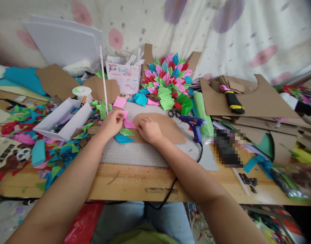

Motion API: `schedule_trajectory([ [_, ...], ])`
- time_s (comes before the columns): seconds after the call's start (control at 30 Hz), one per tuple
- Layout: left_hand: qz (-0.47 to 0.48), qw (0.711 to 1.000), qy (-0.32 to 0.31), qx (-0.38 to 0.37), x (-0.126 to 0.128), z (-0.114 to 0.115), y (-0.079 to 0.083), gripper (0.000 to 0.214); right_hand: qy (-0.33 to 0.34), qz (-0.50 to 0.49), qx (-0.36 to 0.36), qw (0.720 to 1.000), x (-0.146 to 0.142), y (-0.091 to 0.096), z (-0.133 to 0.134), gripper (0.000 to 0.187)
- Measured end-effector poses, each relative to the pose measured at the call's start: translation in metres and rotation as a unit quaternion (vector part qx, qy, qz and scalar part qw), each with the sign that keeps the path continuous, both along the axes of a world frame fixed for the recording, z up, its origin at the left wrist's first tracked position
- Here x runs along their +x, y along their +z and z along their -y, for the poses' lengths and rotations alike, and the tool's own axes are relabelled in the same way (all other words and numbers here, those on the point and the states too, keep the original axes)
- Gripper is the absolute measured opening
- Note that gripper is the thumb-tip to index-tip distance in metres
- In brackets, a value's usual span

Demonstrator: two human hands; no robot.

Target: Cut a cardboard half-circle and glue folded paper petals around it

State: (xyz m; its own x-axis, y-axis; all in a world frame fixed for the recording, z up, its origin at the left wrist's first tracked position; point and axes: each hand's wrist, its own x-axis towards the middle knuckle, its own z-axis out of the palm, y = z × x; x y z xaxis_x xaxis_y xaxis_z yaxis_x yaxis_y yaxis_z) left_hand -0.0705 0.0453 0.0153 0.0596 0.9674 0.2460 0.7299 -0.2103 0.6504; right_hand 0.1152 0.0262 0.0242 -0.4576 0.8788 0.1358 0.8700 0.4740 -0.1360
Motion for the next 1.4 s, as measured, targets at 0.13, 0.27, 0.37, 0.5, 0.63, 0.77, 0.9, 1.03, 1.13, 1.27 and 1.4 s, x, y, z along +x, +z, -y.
schedule_trajectory([
  [0.13,-0.024,0.998,-0.021,0.054,-0.004,-0.004,-0.006,0.024,-0.001,0.002,-0.004,1.0,0.0,0.001,0.0,0.019],
  [0.27,-0.042,0.991,0.007,0.128,-0.005,-0.005,-0.009,0.03,-0.008,0.011,-0.024,1.0,0.0,0.003,-0.001,0.02],
  [0.37,-0.029,0.99,0.002,0.14,-0.003,-0.003,-0.007,0.028,-0.012,0.018,-0.027,0.999,0.0,0.005,-0.001,0.021],
  [0.5,-0.019,0.991,-0.035,0.131,0.0,0.0,-0.001,0.019,-0.009,0.027,-0.02,0.999,-0.001,0.004,-0.001,0.022],
  [0.63,-0.049,0.99,-0.062,0.119,0.0,-0.001,-0.001,0.011,-0.009,0.037,-0.024,0.999,-0.001,0.005,-0.001,0.024],
  [0.77,-0.054,0.992,-0.053,0.099,-0.002,-0.002,-0.002,0.012,-0.012,0.04,-0.034,0.999,-0.001,0.009,0.001,0.025],
  [0.9,-0.055,0.993,-0.047,0.09,-0.002,-0.001,-0.003,0.013,-0.012,0.041,-0.04,0.998,-0.001,0.01,0.002,0.024],
  [1.03,-0.05,0.994,-0.042,0.086,-0.002,-0.001,-0.003,0.015,-0.007,0.029,-0.036,0.999,0.001,0.007,0.001,0.023],
  [1.13,-0.046,0.994,-0.054,0.086,-0.001,-0.001,-0.002,0.013,-0.008,0.016,-0.036,0.999,0.003,0.006,0.0,0.021],
  [1.27,-0.062,0.992,-0.077,0.077,0.001,0.001,0.001,0.011,-0.01,0.0,-0.037,0.999,0.004,0.006,0.001,0.02],
  [1.4,-0.065,0.991,-0.093,0.07,0.003,0.003,0.002,0.01,-0.001,-0.026,-0.032,0.999,0.006,0.005,0.001,0.019],
])
